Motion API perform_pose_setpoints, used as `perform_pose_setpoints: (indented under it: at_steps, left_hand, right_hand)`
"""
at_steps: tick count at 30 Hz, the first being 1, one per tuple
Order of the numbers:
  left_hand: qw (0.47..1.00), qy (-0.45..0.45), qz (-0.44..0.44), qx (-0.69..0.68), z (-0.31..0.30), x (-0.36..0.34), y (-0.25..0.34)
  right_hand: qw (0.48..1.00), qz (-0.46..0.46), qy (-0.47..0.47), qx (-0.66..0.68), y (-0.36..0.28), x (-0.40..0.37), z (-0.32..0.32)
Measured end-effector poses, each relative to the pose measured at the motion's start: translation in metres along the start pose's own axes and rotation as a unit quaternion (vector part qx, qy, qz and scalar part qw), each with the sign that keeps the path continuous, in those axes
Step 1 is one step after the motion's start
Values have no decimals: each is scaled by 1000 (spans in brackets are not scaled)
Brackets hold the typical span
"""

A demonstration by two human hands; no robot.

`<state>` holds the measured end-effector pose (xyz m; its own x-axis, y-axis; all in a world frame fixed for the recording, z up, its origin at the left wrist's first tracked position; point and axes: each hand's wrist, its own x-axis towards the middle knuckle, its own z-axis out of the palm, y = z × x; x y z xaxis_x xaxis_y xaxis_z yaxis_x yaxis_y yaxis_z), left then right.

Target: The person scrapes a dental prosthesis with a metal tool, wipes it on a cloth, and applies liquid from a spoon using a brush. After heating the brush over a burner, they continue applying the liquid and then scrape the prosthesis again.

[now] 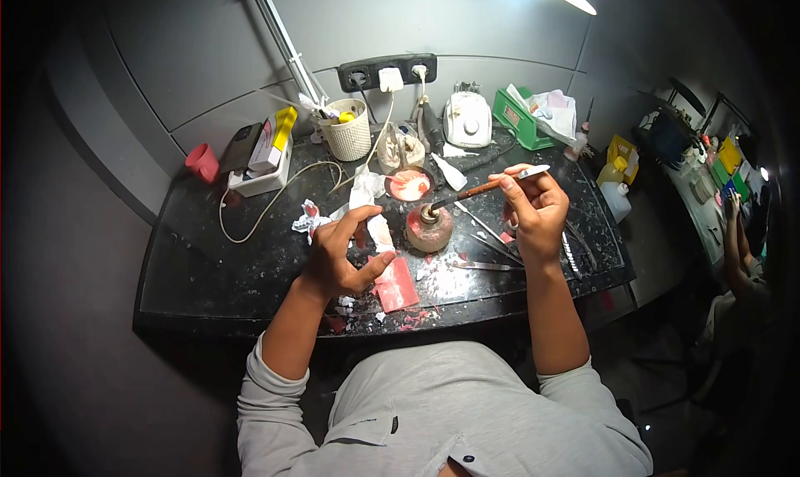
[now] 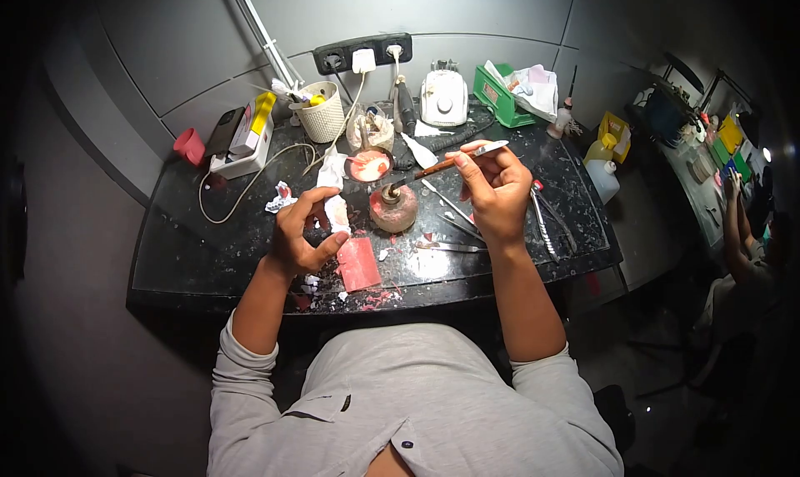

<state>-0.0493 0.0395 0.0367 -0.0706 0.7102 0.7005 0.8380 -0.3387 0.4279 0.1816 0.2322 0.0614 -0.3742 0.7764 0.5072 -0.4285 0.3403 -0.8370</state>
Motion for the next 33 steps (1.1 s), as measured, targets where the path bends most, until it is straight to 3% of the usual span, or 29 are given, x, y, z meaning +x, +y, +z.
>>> perform_pose_setpoints:
  at_steps: [5,7,10,11,15,16,17,18,20,22,24,26,28,30,33]
  left_hand:
    - [1000,3,14,-7,2,0,-4]
    - [1000,-1,10,-4,1,-1,-4]
    - [1000,-2,7,-6,1,-1,-4]
    - [1000,2,9,-10,2,-1,-4]
    - [1000,-8,-12,5,-2,-2,-5]
    - [999,-19,-34,5,-4,-3,-2]
    - [991,15,-83,-101,5,-6,-6]
    - [980,59,-71,-177,12,-10,-17]
    - [938,103,-157,-290,11,-4,-5]
    - [904,114,-190,-365,1,-7,-18]
    - [834,207,-282,-426,-1,-4,-26]
    - [790,236,-316,-469,-9,-10,-65]
    - [724,336,-356,-486,-2,11,-25]
    - [727,307,-352,-504,1,4,-53]
    - [709,239,-377,-546,-2,4,-34]
  right_hand:
    - [1000,13,2,22,0,2,-2]
    - [984,150,-41,86,2,7,-12]
    - [989,146,3,-32,2,6,-8]
    - [982,190,1,7,-2,6,-7]
    - [994,74,51,-65,16,6,-5]
    - [994,88,39,-42,18,6,-7]
    - [996,69,32,-35,22,6,-7]
    - [997,63,23,-34,23,6,-7]
    - [997,66,29,-29,22,5,-8]
    - [997,60,29,-45,26,5,-9]
    - [996,55,20,-61,25,3,-9]
    - [999,13,11,-45,24,4,-8]
    - [996,52,-13,-66,20,4,-12]
    - [998,55,-31,-3,24,5,-12]
    - [998,38,-28,42,12,3,-9]
